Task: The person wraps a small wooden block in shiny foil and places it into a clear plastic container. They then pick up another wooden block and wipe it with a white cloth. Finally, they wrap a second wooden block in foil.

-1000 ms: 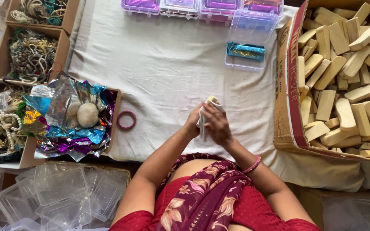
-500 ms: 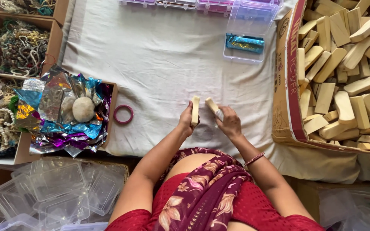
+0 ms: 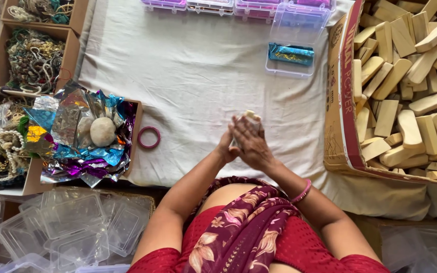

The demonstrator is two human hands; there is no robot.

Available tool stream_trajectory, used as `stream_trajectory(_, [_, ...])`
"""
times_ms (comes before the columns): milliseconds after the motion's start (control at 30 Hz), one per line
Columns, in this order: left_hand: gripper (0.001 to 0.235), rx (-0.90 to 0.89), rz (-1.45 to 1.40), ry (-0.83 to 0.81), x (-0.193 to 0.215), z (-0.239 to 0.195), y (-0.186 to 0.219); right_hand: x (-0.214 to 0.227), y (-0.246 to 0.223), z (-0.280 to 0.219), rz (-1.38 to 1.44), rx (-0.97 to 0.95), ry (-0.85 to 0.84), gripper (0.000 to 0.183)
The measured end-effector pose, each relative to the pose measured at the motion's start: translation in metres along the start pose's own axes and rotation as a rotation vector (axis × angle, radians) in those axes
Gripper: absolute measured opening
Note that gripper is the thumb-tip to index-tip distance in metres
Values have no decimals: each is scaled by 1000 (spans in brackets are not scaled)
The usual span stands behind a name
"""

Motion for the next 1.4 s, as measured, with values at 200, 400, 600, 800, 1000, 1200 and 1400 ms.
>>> stream_trajectory(200, [58, 102, 181, -40, -4, 2, -16, 44, 48, 27, -63, -335, 312, 78])
stream_trajectory(400, [59, -59, 47, 103, 16, 10, 5, -25, -7, -2, 257, -3, 19, 77])
stream_trajectory(600, [69, -6, 77, 64, 25, 4, 3, -11, -18, 10, -70, 47, 28, 81])
stream_trajectory(800, [55, 66, 222, 62, 2, 13, -12, -31, 89, 28, 230, -476, 243, 63])
stream_trajectory(1000, [67, -278, 336, 170, -21, 20, 5, -32, 37, 14, 962, -595, 144, 67])
stream_trajectory(1200, [74, -414, 487, 118, 42, 37, 19, 9, 64, -5, 854, -442, -57, 69])
stream_trajectory(1400, [57, -244, 1815, 210, 9, 8, 23, 15, 86, -14, 95, -266, -200, 64])
Point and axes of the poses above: each hand's wrist, its own z-axis towards the middle knuckle, its own x-axis out of the back of the hand, y = z × x, the point moved 3 cm from there along z, towards the middle knuckle, and after that the axes turned 7 degrees about -y, right-handed, at the moved point
